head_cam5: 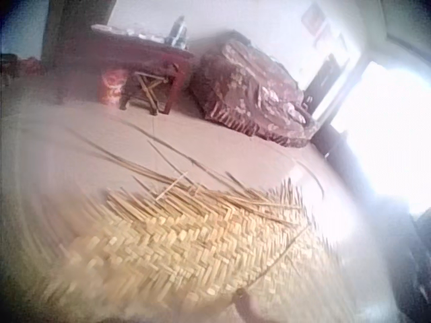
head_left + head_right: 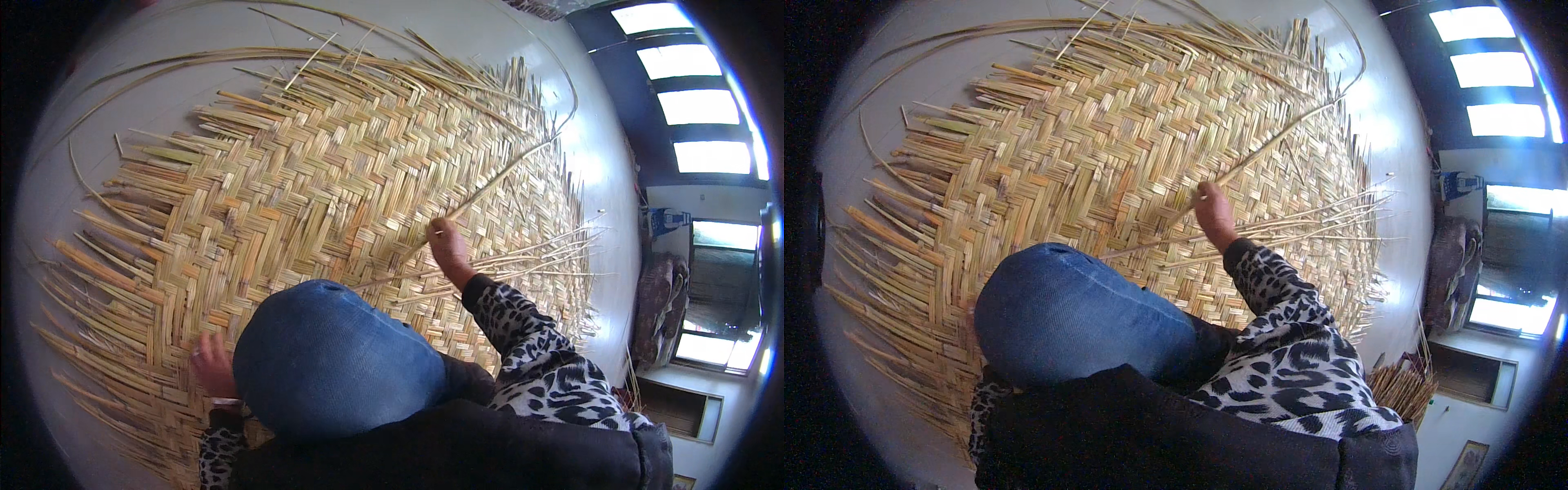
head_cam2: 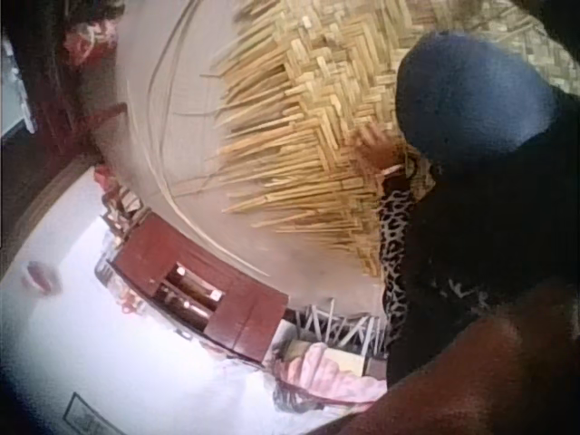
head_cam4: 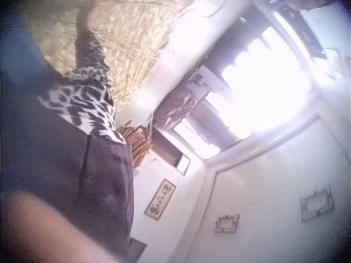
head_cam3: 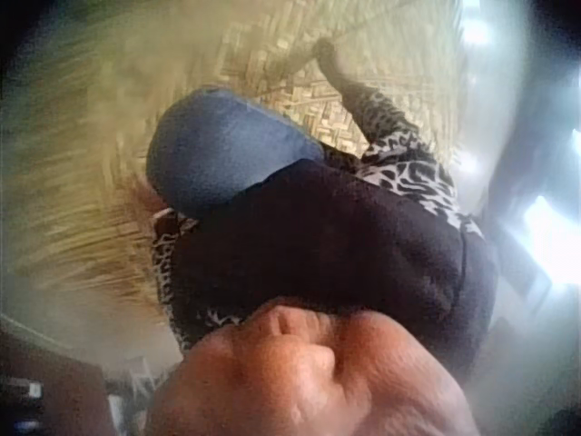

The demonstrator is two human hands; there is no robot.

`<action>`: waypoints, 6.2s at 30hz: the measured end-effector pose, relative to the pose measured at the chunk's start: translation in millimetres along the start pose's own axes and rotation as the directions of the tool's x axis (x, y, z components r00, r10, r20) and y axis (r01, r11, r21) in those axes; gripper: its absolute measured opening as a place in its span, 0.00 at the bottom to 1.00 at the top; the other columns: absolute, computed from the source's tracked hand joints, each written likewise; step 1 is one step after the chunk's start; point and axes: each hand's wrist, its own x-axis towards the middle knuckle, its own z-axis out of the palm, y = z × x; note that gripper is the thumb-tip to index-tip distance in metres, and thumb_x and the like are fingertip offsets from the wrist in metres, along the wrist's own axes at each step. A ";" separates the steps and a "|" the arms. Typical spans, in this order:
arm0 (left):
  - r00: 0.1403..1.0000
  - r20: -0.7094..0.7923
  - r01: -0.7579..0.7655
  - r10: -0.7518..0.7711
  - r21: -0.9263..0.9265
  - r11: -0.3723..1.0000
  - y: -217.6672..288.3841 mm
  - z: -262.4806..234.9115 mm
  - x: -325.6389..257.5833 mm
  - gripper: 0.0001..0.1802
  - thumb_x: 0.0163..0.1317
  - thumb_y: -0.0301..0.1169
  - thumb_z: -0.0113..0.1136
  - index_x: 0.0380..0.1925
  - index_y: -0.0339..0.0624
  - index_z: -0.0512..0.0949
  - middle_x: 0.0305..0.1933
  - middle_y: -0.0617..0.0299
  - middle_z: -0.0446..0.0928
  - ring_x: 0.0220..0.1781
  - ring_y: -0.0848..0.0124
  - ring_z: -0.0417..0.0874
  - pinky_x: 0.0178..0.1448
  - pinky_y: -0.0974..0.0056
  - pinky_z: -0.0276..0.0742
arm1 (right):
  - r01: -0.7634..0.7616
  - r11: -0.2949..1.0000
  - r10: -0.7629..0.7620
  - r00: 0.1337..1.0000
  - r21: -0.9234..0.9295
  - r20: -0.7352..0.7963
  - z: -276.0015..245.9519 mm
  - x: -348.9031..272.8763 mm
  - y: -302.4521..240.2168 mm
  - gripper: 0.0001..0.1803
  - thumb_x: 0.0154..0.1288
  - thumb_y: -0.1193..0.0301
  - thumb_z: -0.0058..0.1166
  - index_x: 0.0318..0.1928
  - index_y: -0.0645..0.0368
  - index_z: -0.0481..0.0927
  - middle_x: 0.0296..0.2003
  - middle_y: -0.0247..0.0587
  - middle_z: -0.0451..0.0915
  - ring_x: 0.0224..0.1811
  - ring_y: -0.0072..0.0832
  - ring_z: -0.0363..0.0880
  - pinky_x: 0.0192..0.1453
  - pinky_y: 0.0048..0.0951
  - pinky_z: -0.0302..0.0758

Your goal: The person weaves a large circular mat by interlacing long dried palm strips. They use both hands to pass strips over and under existing rows and occasionally trim excess with scissors.

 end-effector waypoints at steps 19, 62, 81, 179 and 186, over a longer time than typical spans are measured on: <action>0.885 -0.108 -0.456 0.453 -0.001 0.890 23.5 12.5 7.7 0.17 0.54 0.33 0.61 0.43 0.40 0.76 0.54 0.55 0.72 0.55 0.52 0.72 0.59 0.50 0.68 | -0.616 -0.073 0.419 0.695 0.784 0.585 -25.4 71.7 51.5 0.07 0.68 0.69 0.56 0.34 0.57 0.73 0.21 0.27 0.67 0.19 0.17 0.66 0.18 0.19 0.63; 0.937 0.347 0.154 -0.040 -0.307 0.939 48.7 -29.9 8.6 0.15 0.66 0.38 0.53 0.47 0.41 0.75 0.43 0.49 0.79 0.46 0.53 0.81 0.49 0.54 0.74 | -0.500 0.862 0.478 0.858 -0.090 -0.186 -49.0 -44.3 130.1 0.18 0.64 0.60 0.56 0.40 0.65 0.77 0.37 0.58 0.78 0.41 0.54 0.77 0.46 0.47 0.72; 0.938 0.342 0.049 0.060 -0.301 0.952 38.2 0.8 8.5 0.16 0.66 0.39 0.53 0.47 0.41 0.75 0.43 0.49 0.79 0.46 0.53 0.81 0.49 0.54 0.74 | -0.782 0.498 0.857 0.511 0.375 -0.072 -48.6 -28.9 205.8 0.24 0.64 0.56 0.56 0.37 0.71 0.79 0.36 0.63 0.81 0.44 0.52 0.81 0.50 0.42 0.76; 0.876 -0.434 -0.236 0.210 -0.005 0.972 97.4 -135.2 49.7 0.17 0.61 0.35 0.58 0.50 0.44 0.77 0.45 0.53 0.78 0.46 0.54 0.79 0.50 0.53 0.74 | -0.625 0.359 -0.505 0.495 0.693 0.707 99.2 -38.7 -333.0 0.10 0.66 0.67 0.56 0.34 0.61 0.81 0.28 0.37 0.83 0.25 0.25 0.79 0.29 0.26 0.75; 0.929 -0.362 -0.222 0.078 -0.376 0.900 56.3 -118.4 35.3 0.13 0.63 0.33 0.56 0.46 0.44 0.78 0.36 0.52 0.82 0.36 0.54 0.83 0.38 0.58 0.79 | -0.793 0.263 -0.482 0.386 0.550 0.787 94.3 -14.0 -323.4 0.08 0.70 0.68 0.52 0.45 0.57 0.76 0.40 0.37 0.82 0.39 0.25 0.81 0.40 0.26 0.77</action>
